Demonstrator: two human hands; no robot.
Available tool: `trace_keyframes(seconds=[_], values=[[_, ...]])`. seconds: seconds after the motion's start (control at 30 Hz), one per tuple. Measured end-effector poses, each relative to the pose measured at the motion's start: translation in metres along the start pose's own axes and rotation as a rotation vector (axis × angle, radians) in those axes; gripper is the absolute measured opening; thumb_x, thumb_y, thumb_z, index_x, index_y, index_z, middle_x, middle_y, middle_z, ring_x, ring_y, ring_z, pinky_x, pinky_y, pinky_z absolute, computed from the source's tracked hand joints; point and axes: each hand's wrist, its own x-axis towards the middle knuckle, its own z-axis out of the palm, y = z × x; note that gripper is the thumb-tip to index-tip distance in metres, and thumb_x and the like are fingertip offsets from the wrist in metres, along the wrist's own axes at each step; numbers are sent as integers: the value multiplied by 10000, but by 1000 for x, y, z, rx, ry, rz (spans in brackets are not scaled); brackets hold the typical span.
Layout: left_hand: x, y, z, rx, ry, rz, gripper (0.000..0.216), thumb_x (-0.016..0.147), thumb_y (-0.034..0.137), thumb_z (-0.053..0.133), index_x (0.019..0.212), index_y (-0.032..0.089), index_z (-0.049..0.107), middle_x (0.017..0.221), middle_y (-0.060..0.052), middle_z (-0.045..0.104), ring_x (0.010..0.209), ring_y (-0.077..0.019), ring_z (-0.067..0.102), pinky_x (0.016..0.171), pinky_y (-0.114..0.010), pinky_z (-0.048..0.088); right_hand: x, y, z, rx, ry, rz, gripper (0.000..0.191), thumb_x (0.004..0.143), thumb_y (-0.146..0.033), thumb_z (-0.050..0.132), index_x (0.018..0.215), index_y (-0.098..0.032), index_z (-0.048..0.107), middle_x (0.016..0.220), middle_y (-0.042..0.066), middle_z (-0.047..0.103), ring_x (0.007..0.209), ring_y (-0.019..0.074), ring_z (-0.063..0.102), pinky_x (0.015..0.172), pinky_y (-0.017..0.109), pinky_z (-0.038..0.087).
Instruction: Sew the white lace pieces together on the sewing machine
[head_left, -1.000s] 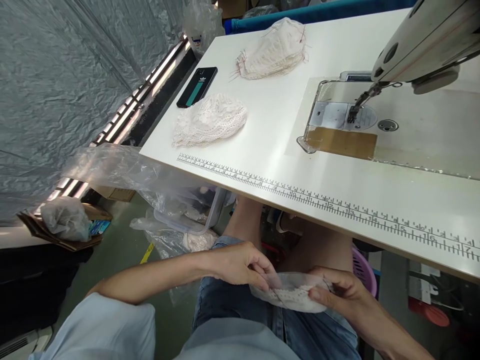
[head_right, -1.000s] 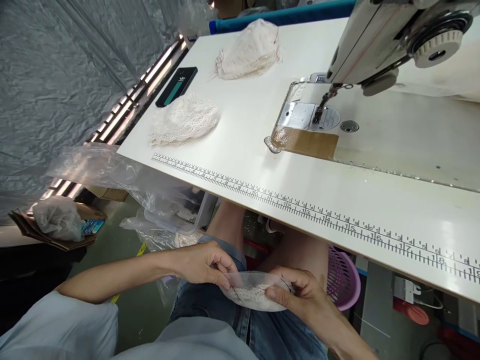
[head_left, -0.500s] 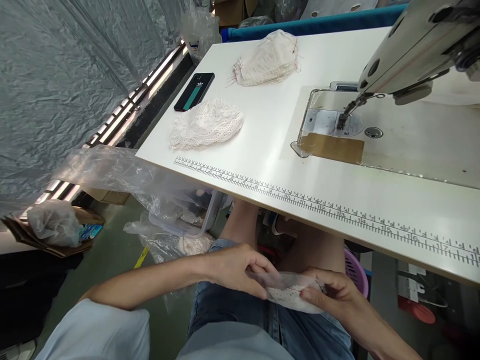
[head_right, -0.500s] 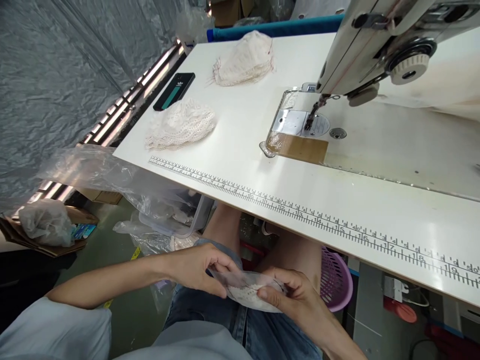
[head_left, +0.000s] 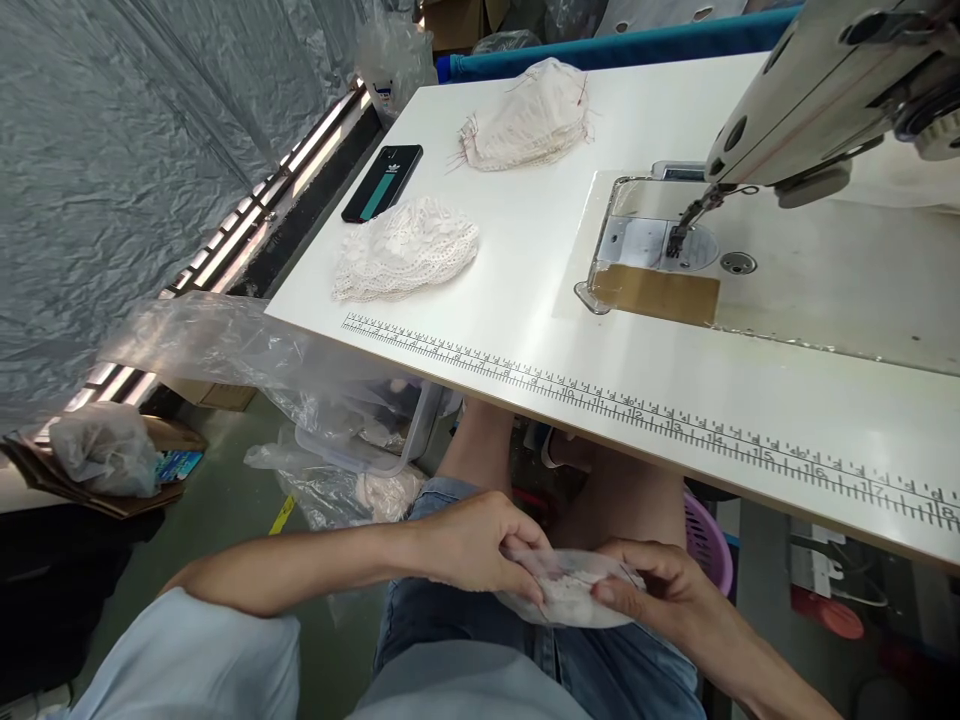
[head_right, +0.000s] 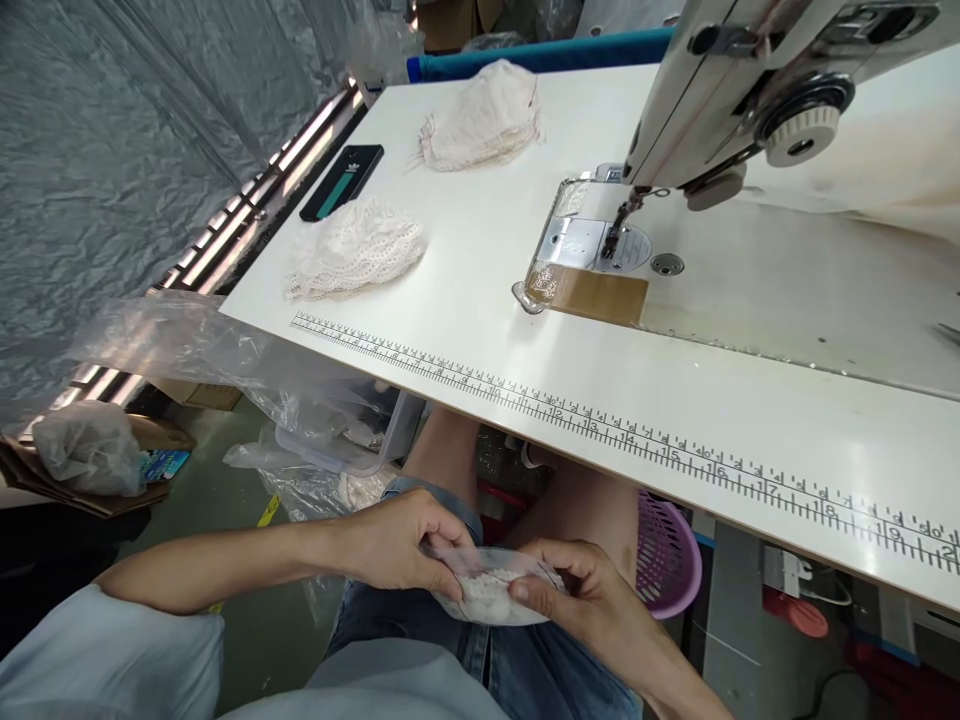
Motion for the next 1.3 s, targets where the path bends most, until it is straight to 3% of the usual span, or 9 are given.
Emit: trace_keyframes(seconds=[0.2, 0.33, 0.5, 0.63, 0.77, 1.0, 1.17, 1.3], values=[[-4, -1, -4, 3, 1, -49, 411, 613, 383, 782, 935, 135, 722, 850, -61, 727, 819, -200, 666, 705, -226, 499, 0, -4, 3, -41, -41, -15, 324, 749, -486, 673, 729, -163, 688, 657, 7, 613, 620, 134, 510, 575, 222, 399], [-7, -1, -6, -16, 6, -76, 386, 616, 399, 778, 910, 154, 731, 799, -27, 717, 760, -164, 651, 685, -205, 486, 3, -4, 8, -38, -52, -23, 362, 750, -516, 660, 723, -155, 672, 631, -2, 575, 596, 124, 475, 556, 220, 376], [-7, 2, -3, -48, -33, -9, 404, 585, 402, 800, 884, 143, 725, 756, 0, 679, 722, -136, 606, 659, -181, 445, 4, -9, 16, -41, -79, -39, 348, 763, -502, 657, 736, -155, 659, 640, -10, 560, 599, 117, 456, 553, 212, 356], [-2, 2, 1, 14, 17, -6, 376, 625, 436, 769, 820, 119, 717, 671, 6, 630, 632, -108, 553, 555, -166, 388, 2, -15, 20, -83, -57, -52, 342, 784, -500, 633, 725, -164, 646, 623, -14, 539, 594, 120, 444, 546, 213, 350], [0, -1, 5, -11, 30, -24, 396, 632, 476, 751, 776, 109, 715, 658, -8, 631, 617, -110, 550, 569, -178, 407, -3, -13, 19, -131, -33, -76, 318, 789, -481, 632, 721, -170, 634, 602, -29, 499, 579, 110, 410, 536, 208, 334], [-3, -7, 0, -32, 32, -22, 341, 640, 427, 759, 750, 108, 709, 706, -26, 654, 666, -129, 582, 617, -190, 440, -4, -6, 13, -163, -43, -63, 304, 762, -481, 656, 737, -179, 630, 651, -27, 534, 628, 123, 443, 571, 211, 346], [-6, 1, 2, -24, -12, -22, 333, 625, 382, 780, 831, 129, 714, 727, -6, 656, 681, -118, 578, 607, -168, 421, -4, -9, 18, -197, -34, -98, 272, 781, -450, 644, 725, -184, 630, 623, -36, 529, 597, 114, 441, 543, 202, 337], [-3, 7, 9, 61, 39, -16, 285, 661, 355, 754, 823, 123, 722, 708, -8, 660, 673, -116, 582, 585, -158, 406, -7, -9, 21, -243, 25, -127, 243, 801, -436, 617, 762, -198, 648, 648, -27, 567, 616, 129, 486, 556, 203, 368]])
